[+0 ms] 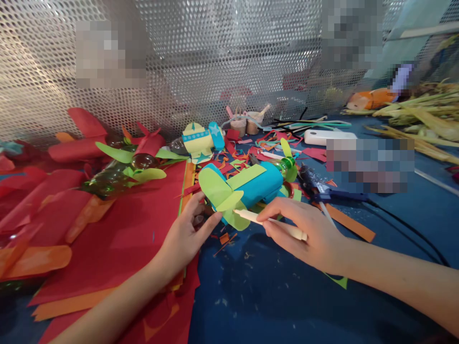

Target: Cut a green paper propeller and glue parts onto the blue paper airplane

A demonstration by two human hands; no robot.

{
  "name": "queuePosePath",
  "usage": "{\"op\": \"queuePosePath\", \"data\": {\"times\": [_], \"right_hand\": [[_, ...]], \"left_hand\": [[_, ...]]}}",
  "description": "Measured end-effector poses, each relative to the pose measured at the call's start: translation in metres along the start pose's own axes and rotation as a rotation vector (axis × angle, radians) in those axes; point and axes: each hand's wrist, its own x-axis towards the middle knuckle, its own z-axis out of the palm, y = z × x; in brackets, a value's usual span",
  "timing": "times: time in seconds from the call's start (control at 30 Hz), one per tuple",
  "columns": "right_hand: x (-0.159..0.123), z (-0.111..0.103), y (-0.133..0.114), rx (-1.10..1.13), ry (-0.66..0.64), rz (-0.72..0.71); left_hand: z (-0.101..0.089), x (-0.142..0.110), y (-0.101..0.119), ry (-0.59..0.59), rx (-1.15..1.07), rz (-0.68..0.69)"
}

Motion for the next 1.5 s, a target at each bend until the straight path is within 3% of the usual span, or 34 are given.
{"op": "queuePosePath", "data": {"times": [0.73, 1.2, 1.5], "right_hand": [[0.0015, -0.0012, -0.0012, -0.005, 0.037, 0.011], [-0.0001, 0.0001, 0.0024, 0.080, 0.074, -0.071], [0.0018, -0.0008, -0.0007, -0.003, 0.044, -0.015]], "left_hand": [[-0.0011, -0.0006, 0.0007, -0.004, 0.008, -0.003], [-0.0008, 0.0004, -0.0014, -0.001, 0.001, 0.004], [0.0004, 0.0001, 0.0021, 0.002, 0.030, -0.015]]}}
